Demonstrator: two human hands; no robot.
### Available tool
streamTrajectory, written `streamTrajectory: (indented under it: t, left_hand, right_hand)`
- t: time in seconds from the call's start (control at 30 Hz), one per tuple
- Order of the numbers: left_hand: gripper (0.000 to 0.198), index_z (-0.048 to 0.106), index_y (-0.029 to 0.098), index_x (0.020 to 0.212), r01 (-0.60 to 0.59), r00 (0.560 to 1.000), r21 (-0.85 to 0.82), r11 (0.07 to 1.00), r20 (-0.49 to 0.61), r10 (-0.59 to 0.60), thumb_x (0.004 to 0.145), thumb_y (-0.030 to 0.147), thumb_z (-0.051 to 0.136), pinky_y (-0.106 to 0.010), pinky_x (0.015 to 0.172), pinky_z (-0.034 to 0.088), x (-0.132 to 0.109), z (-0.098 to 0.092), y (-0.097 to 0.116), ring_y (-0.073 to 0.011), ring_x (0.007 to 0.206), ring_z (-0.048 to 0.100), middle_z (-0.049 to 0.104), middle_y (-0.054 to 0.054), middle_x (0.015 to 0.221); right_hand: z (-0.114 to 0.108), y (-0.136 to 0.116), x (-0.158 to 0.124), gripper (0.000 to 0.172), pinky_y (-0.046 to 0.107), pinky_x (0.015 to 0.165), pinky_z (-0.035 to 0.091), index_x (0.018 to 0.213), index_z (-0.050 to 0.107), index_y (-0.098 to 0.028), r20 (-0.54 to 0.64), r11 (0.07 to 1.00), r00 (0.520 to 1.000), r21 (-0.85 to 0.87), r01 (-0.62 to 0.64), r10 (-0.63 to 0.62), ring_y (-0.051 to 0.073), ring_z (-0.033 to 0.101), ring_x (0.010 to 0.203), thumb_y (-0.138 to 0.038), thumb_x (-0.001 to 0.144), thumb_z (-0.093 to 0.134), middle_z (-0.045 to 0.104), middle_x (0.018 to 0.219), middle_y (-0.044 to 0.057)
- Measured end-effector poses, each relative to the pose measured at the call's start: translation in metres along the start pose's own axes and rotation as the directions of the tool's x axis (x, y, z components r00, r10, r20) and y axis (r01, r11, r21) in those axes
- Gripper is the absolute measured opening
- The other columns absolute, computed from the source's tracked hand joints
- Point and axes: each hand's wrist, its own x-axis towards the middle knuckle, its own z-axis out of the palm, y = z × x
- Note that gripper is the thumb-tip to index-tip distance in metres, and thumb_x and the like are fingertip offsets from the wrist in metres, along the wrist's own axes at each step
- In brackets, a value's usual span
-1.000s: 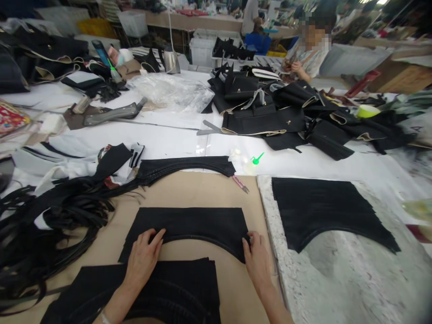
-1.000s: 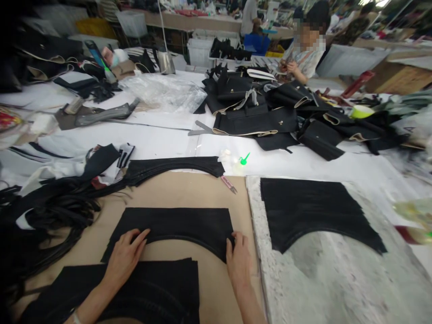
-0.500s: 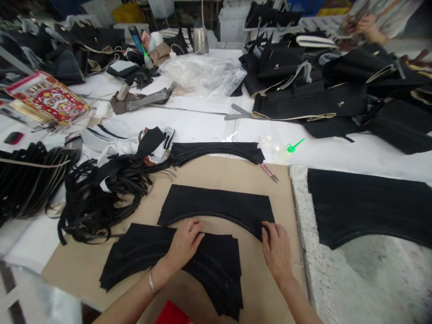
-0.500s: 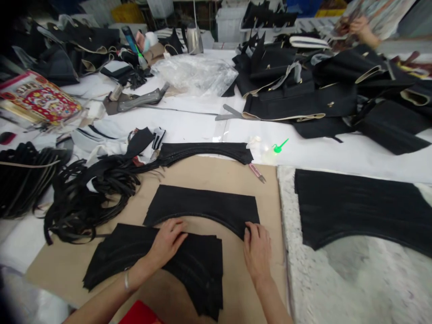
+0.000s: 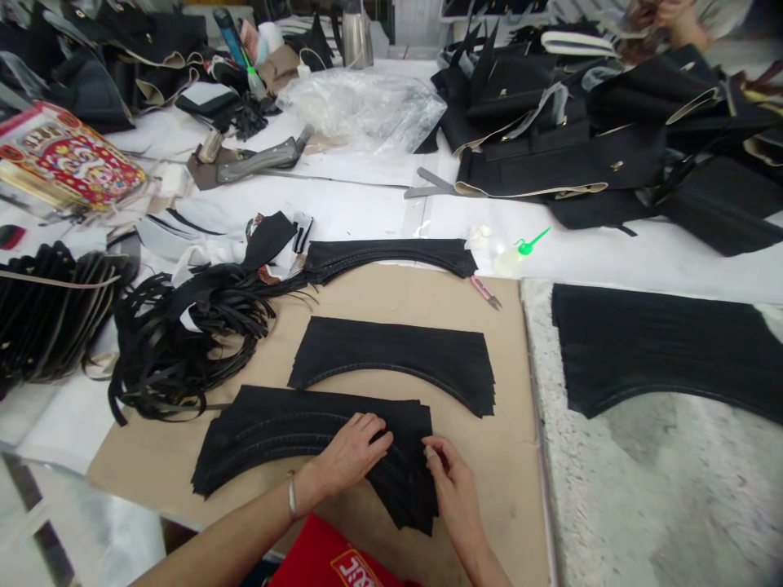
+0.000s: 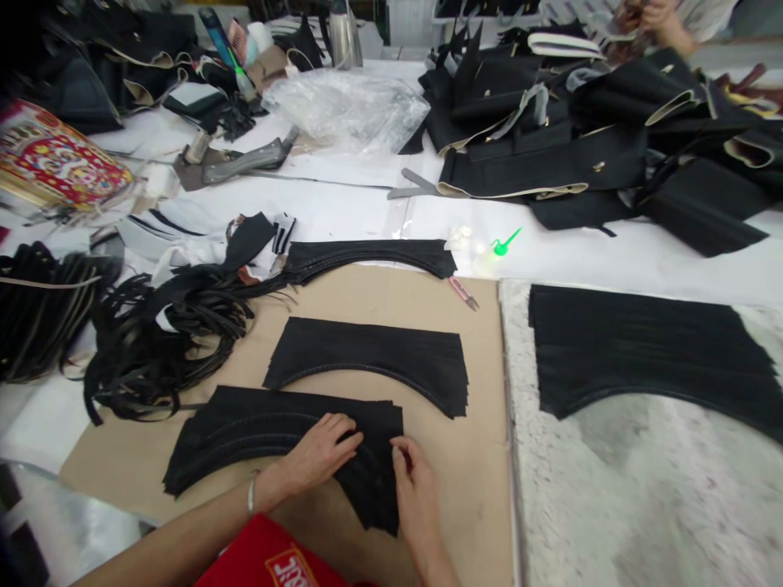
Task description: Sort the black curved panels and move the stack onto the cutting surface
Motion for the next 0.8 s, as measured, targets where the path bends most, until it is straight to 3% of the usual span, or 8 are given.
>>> streamTrajectory:
  t: [0.2, 0.3, 0.4, 0.5, 0.57, 0.7, 0.73, 0.8]
  left_hand:
    - [0.027, 0.057, 0.02, 0.114, -0.027, 1.0, -0.012, 1.0, -0.008, 0.027, 0.09, 0.014, 0.046, -0.039, 0.087, 0.043, 0.004, 0.005, 0.001, -0.0225, 0.102, 0.054, 0.06, -0.01, 0.107]
    - [0.024, 0.062, 0.02, 0.106, 0.086, 0.992, -0.118, 0.989, -0.08, -0.096, 0.092, 0.016, 0.043, -0.036, 0.082, 0.046, 0.011, 0.01, 0.0, -0.0203, 0.092, 0.055, 0.062, -0.008, 0.098]
    - [0.023, 0.065, 0.02, 0.099, 0.223, 0.941, -0.352, 0.909, -0.166, -0.296, 0.094, 0.021, 0.042, -0.031, 0.079, 0.048, 0.018, 0.006, 0.002, -0.0176, 0.086, 0.057, 0.064, -0.006, 0.091]
    - [0.023, 0.067, 0.02, 0.096, 0.317, 0.851, -0.545, 0.776, -0.199, -0.487, 0.094, 0.026, 0.044, -0.03, 0.078, 0.049, 0.022, -0.005, 0.006, -0.0171, 0.086, 0.059, 0.064, -0.006, 0.09]
    - [0.023, 0.067, 0.02, 0.097, 0.329, 0.824, -0.553, 0.766, -0.228, -0.519, 0.094, 0.026, 0.045, -0.031, 0.078, 0.049, 0.022, -0.012, 0.009, -0.0177, 0.086, 0.059, 0.064, -0.006, 0.091]
    - [0.025, 0.066, 0.023, 0.103, 0.327, 0.861, -0.346, 0.879, -0.275, -0.428, 0.094, 0.022, 0.042, -0.037, 0.079, 0.045, 0.013, -0.017, 0.017, -0.0191, 0.087, 0.056, 0.063, -0.006, 0.091]
    - [0.026, 0.066, 0.025, 0.104, 0.327, 0.867, -0.31, 0.893, -0.278, -0.414, 0.094, 0.021, 0.042, -0.037, 0.079, 0.045, 0.009, -0.016, 0.02, -0.0192, 0.087, 0.055, 0.062, -0.006, 0.091]
    - [0.026, 0.066, 0.027, 0.104, 0.33, 0.856, -0.309, 0.892, -0.299, -0.421, 0.092, 0.019, 0.045, -0.039, 0.081, 0.045, 0.001, -0.011, 0.024, -0.0196, 0.09, 0.054, 0.062, -0.006, 0.095]
  right_hand:
    - [0.0, -0.012, -0.019, 0.029, 0.028, 0.083, 0.048, 0.105, 0.064, -0.023, 0.152, 0.986, 0.982, -0.102, 0.13, -0.114, 0.018, 0.061, 0.093, -0.037, 0.093, 0.042, 0.066, 0.101, 0.005]
    - [0.006, -0.014, -0.032, 0.034, 0.032, 0.084, 0.048, 0.114, 0.064, -0.025, 0.289, 0.931, 0.936, -0.241, 0.274, -0.201, 0.02, 0.06, 0.094, -0.028, 0.094, 0.037, 0.064, 0.103, 0.006]
    - [0.013, -0.007, -0.039, 0.035, 0.042, 0.085, 0.047, 0.113, 0.066, -0.027, 0.27, 0.888, 0.937, -0.343, 0.308, -0.221, 0.025, 0.059, 0.094, -0.028, 0.091, 0.038, 0.065, 0.104, 0.008]
    - [0.014, -0.004, -0.035, 0.037, 0.045, 0.089, 0.047, 0.11, 0.065, -0.024, 0.081, 0.994, 0.996, -0.099, 0.042, -0.034, 0.027, 0.06, 0.097, -0.046, 0.089, 0.044, 0.065, 0.107, 0.01]
    - [0.012, -0.01, -0.024, 0.05, 0.045, 0.088, 0.05, 0.11, 0.062, -0.021, -0.001, 0.943, 0.978, 0.265, -0.203, 0.21, 0.026, 0.063, 0.095, -0.061, 0.082, 0.05, 0.067, 0.104, 0.011]
    - [0.005, -0.034, 0.004, 0.062, 0.048, 0.089, 0.053, 0.107, 0.061, -0.02, 0.238, 0.534, 0.876, 0.715, -0.451, 0.42, 0.03, 0.064, 0.103, -0.068, 0.068, 0.062, 0.07, 0.104, 0.009]
    - [0.004, -0.04, 0.01, 0.061, 0.049, 0.088, 0.053, 0.106, 0.061, -0.021, 0.306, 0.503, 0.853, 0.704, -0.502, 0.423, 0.031, 0.064, 0.104, -0.067, 0.066, 0.066, 0.07, 0.105, 0.009]
    - [0.005, -0.048, 0.021, 0.057, 0.049, 0.084, 0.056, 0.101, 0.065, -0.022, 0.32, 0.631, 0.841, 0.558, -0.539, 0.436, 0.033, 0.065, 0.1, -0.064, 0.063, 0.07, 0.071, 0.101, 0.007]
